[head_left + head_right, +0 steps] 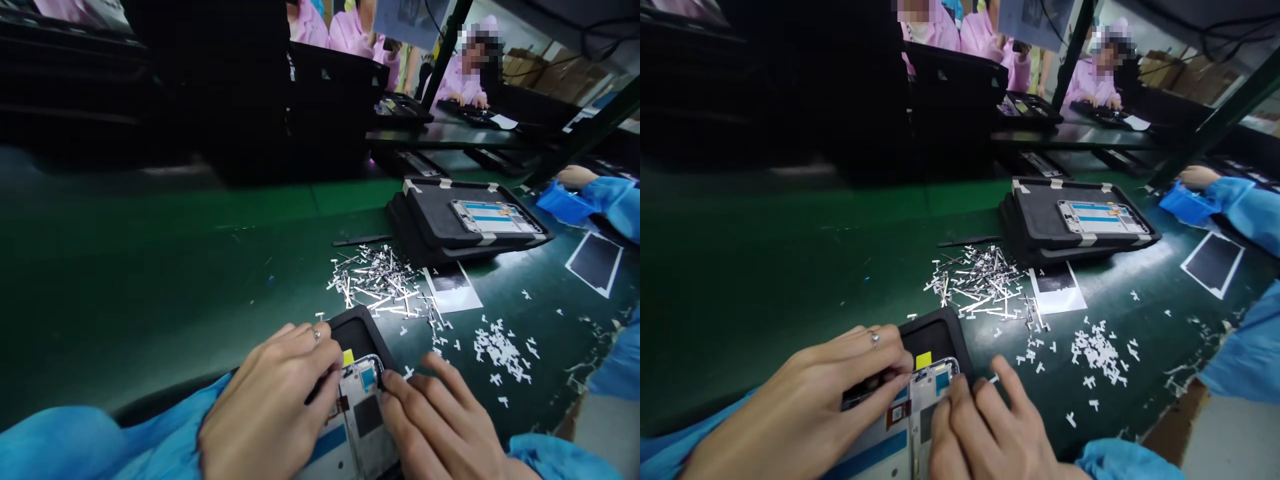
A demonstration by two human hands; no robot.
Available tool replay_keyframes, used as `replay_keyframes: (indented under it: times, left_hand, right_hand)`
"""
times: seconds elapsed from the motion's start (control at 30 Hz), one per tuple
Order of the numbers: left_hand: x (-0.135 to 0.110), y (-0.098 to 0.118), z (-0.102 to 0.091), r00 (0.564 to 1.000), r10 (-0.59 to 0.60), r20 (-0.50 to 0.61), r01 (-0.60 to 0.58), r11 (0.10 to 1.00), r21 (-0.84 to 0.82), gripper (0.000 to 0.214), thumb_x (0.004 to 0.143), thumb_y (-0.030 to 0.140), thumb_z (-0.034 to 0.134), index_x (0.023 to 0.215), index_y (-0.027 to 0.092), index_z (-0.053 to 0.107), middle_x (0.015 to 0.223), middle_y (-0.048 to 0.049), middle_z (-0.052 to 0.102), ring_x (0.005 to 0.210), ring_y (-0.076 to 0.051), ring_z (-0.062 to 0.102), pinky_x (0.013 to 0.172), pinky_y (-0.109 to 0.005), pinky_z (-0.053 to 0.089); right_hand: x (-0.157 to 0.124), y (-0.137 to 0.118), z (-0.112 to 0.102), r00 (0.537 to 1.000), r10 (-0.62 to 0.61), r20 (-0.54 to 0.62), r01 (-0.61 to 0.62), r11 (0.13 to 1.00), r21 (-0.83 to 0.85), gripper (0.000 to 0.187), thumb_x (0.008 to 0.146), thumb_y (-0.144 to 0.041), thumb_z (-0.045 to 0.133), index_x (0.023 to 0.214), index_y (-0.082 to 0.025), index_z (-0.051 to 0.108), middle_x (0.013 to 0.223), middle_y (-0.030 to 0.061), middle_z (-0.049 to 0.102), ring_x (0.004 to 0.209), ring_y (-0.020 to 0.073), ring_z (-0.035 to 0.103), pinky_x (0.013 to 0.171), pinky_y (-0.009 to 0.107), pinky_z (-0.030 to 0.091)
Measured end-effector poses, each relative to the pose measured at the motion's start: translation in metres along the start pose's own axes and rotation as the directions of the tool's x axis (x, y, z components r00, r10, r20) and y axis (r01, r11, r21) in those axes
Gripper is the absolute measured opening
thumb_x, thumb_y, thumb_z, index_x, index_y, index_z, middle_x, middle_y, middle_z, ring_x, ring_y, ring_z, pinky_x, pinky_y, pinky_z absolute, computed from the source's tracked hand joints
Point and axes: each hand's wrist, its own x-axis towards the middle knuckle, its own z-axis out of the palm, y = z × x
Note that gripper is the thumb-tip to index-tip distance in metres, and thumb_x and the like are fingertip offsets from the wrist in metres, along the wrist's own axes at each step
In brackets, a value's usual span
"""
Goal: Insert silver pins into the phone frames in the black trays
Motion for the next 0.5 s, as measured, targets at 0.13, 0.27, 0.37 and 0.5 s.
replay_keyframes:
  times: [0.13,0.27,0.37,0.5]
  left_hand:
    - [-0.005,-0.005,0.001,0.997,0.067,-0.039,-0.064,0.995,0.077,0.034,0.078,0.011,0.029,0.061,0.018,0.057,0.065,-0.0038,0.062,0.055,-0.013,0.059,0.042,-0.019,0.045]
    - [-0.011,-0.012,0.006,0.999,0.034,0.038,-0.035,0.999,0.02,0.023,0.081,0.014,0.036,0.069,0.022,0.054,0.072,0.0017,0.061,0.064,-0.013,0.059,0.051,-0.02,0.045]
    - [-0.014,-0.017,0.01,0.997,0.012,0.074,-0.01,0.999,-0.031,0.015,0.082,0.019,0.041,0.075,0.025,0.053,0.078,0.0049,0.059,0.07,-0.012,0.057,0.059,-0.023,0.045]
    - [-0.017,-0.02,0.014,0.999,0.022,0.033,-0.021,0.999,-0.038,0.011,0.081,0.021,0.044,0.079,0.027,0.053,0.084,0.0062,0.06,0.076,-0.013,0.057,0.064,-0.026,0.045]
  right_hand:
    - [0.002,-0.005,0.009,0.997,-0.068,-0.022,0.068,0.998,-0.009,0.038,0.089,-0.002,0.023,0.071,-0.015,0.054,0.078,0.0028,0.067,0.058,0.0123,0.056,0.072,0.031,0.041]
    - [0.006,-0.005,0.012,0.996,-0.074,-0.053,0.071,0.996,-0.049,0.041,0.09,-0.002,0.022,0.066,-0.018,0.052,0.073,-0.0027,0.067,0.053,0.0115,0.054,0.067,0.029,0.04]
    - [0.008,-0.005,0.014,0.994,-0.104,-0.034,0.102,0.993,-0.061,0.041,0.089,-0.001,0.023,0.066,-0.019,0.051,0.072,-0.0052,0.066,0.052,0.0109,0.053,0.066,0.028,0.039]
    - [0.007,-0.005,0.017,0.994,-0.11,-0.025,0.108,0.992,-0.061,0.041,0.09,-0.001,0.023,0.068,-0.018,0.053,0.073,-0.0041,0.066,0.053,0.0105,0.052,0.066,0.029,0.039]
